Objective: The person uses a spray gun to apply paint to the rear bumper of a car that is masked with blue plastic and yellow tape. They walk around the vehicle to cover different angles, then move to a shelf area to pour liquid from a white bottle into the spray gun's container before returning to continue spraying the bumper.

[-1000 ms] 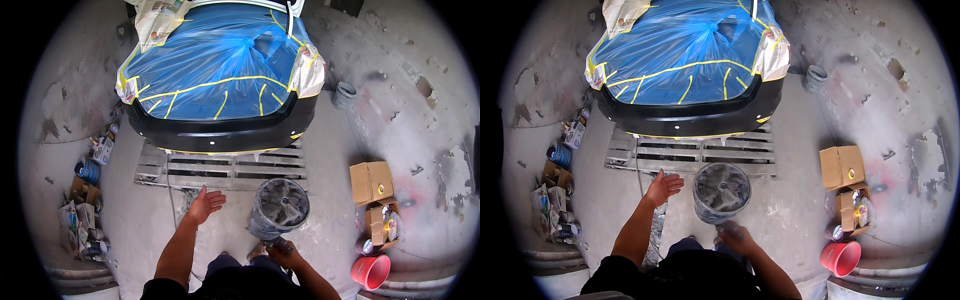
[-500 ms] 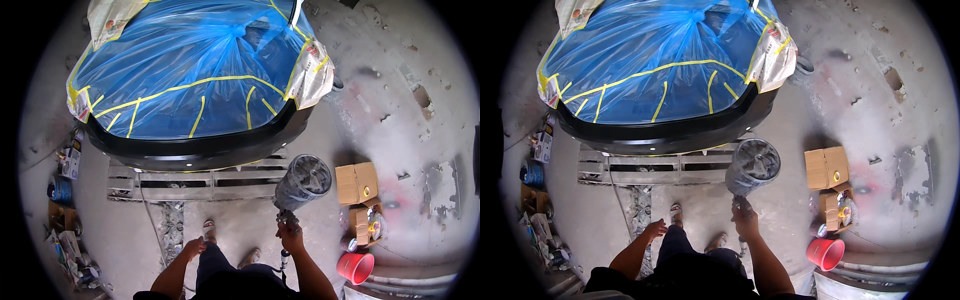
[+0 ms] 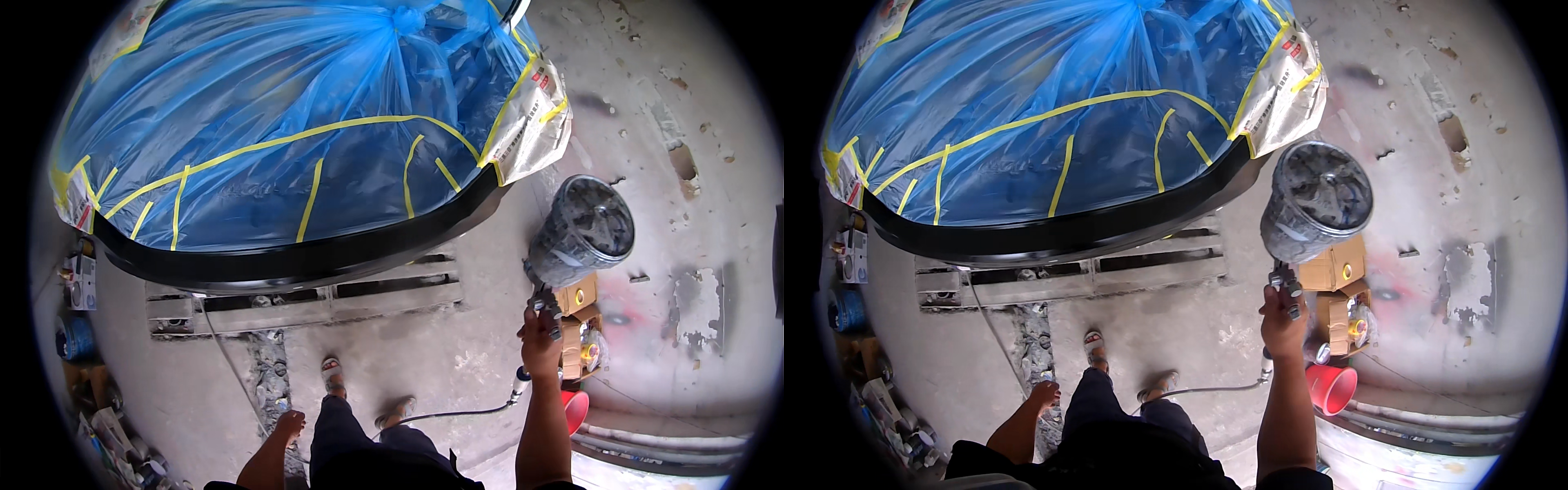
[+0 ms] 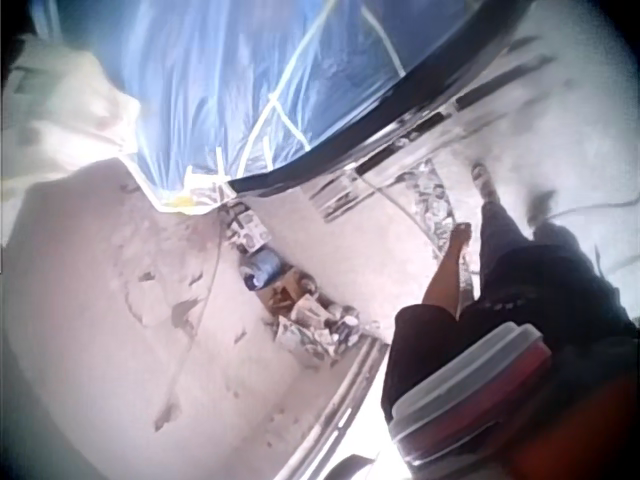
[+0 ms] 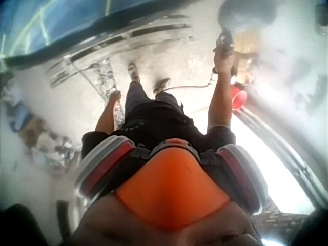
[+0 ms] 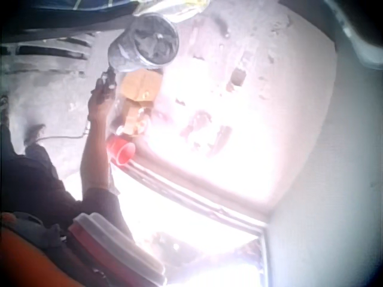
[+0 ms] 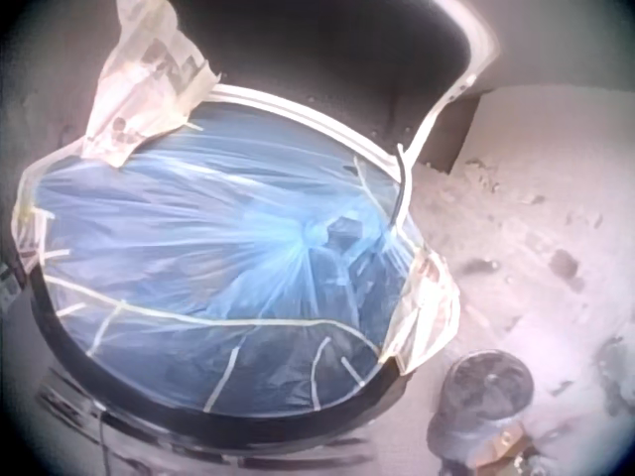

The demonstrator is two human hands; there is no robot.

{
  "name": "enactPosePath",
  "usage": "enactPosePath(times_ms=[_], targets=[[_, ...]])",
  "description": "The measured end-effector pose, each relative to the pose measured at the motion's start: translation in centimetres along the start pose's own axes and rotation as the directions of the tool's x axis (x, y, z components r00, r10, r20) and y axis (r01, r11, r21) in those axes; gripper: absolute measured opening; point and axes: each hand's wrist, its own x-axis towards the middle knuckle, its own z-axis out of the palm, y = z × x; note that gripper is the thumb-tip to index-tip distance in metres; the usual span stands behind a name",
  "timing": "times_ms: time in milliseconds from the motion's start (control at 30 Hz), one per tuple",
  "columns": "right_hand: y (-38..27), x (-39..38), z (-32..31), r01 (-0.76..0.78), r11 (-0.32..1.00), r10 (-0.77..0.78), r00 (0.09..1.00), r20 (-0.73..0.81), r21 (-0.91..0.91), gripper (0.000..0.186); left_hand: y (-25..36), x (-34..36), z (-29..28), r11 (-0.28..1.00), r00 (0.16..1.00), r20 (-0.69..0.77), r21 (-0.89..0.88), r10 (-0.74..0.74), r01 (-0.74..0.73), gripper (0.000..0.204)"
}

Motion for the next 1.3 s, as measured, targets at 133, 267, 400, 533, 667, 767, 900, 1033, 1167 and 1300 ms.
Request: enactPosePath(times_ms=[133,267,400,533,667,767,900,1033,1167,1300], targets=[[-2.9,2.3,0.2,0.160,0.987,-0.160,0.979,-0.127,-0.015,0.015,2.3,-0.6,0.8,0.994,0.996,0.065,-0.088,0.067,-0.061,0.018],[-2.6,3.0,1.5,0.175,0.983,-0.181,0.973,-0.142,-0.051,0.017,2.0,0.0,1.5,0.995,0.994,0.079,-0.067,0.077,-0.072,0.017],[-0.3,1.1,3.2,0.113,0.987,-0.119,0.992,-0.044,-0.117,0.026,1.6,-0.9,1.4,0.999,0.998,0.062,-0.035,0.019,-0.017,0.017],[-0.1,-2.6,4.8,0.009,0.998,-0.016,0.991,0.133,0.055,0.026,-2.6,1.0,-0.8,0.999,0.998,0.059,-0.035,-0.002,0.004,0.018],[0.4,-3.5,4.5,-0.222,0.966,0.166,0.927,0.336,0.135,0.020,-1.7,-0.8,-0.8,0.999,0.999,-0.038,0.017,-0.033,0.033,0.019],[-0.1,-1.5,3.6,-0.150,0.984,0.120,0.960,0.252,0.100,0.017,-1.6,0.1,-0.8,1.000,1.000,0.004,0.004,0.001,-0.001,0.019],[1.2,1.5,0.8,0.047,0.999,-0.047,0.999,0.001,0.026,0.015,-0.1,-0.5,-0.2,0.997,0.995,0.053,-0.029,0.079,-0.077,0.021],[1.9,2.6,-1.0,0.179,0.983,-0.181,0.956,-0.231,-0.029,0.015,0.1,-0.8,1.0,0.998,0.997,0.041,0.017,0.059,-0.060,0.021],[4.4,0.1,0.7,0.096,0.985,-0.081,0.990,-0.113,0.140,0.011,-2.4,-0.6,2.1,0.996,0.997,0.031,0.039,0.073,-0.075,0.021],[7.6,-8.0,5.1,-0.191,0.916,0.087,0.952,0.292,0.352,0.015,-4.6,-2.7,4.3,0.997,0.999,-0.033,0.068,0.025,-0.023,0.020]])
